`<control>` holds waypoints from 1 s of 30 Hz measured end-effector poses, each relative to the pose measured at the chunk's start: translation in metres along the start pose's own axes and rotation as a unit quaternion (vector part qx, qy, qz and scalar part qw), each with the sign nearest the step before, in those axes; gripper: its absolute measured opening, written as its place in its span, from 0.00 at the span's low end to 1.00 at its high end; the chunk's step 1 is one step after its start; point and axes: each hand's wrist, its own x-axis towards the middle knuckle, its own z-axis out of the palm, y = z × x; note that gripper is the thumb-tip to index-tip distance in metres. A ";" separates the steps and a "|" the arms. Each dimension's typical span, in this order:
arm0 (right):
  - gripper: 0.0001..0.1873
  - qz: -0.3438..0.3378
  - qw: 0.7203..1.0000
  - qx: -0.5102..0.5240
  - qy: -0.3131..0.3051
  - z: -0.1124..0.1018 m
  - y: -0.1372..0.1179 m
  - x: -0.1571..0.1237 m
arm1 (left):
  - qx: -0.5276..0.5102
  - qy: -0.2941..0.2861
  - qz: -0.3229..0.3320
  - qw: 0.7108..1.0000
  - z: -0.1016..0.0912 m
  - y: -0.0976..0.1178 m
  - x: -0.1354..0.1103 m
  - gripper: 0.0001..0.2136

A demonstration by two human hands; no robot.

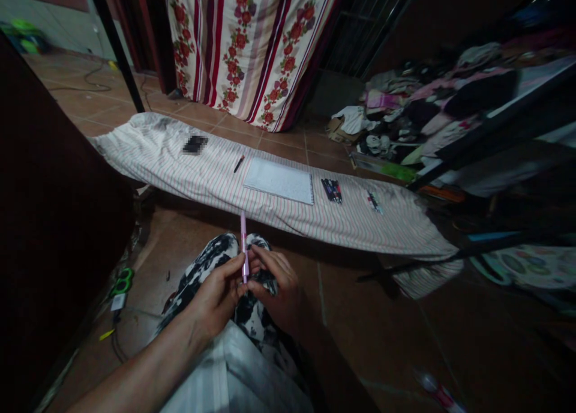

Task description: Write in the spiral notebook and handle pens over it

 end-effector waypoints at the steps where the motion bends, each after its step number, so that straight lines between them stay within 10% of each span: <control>1: 0.29 -0.008 1.000 -0.003 -0.006 0.001 0.000 -0.002 | -0.005 -0.009 0.006 1.000 0.001 -0.001 -0.001 0.08; 16: 0.33 -0.062 0.995 0.001 0.073 0.010 -0.010 -0.029 | 0.133 -0.056 0.097 0.985 0.011 -0.009 -0.042 0.12; 30: 0.19 0.096 0.981 0.133 0.109 0.019 -0.019 -0.038 | 0.223 0.008 0.222 0.949 0.012 -0.010 -0.044 0.12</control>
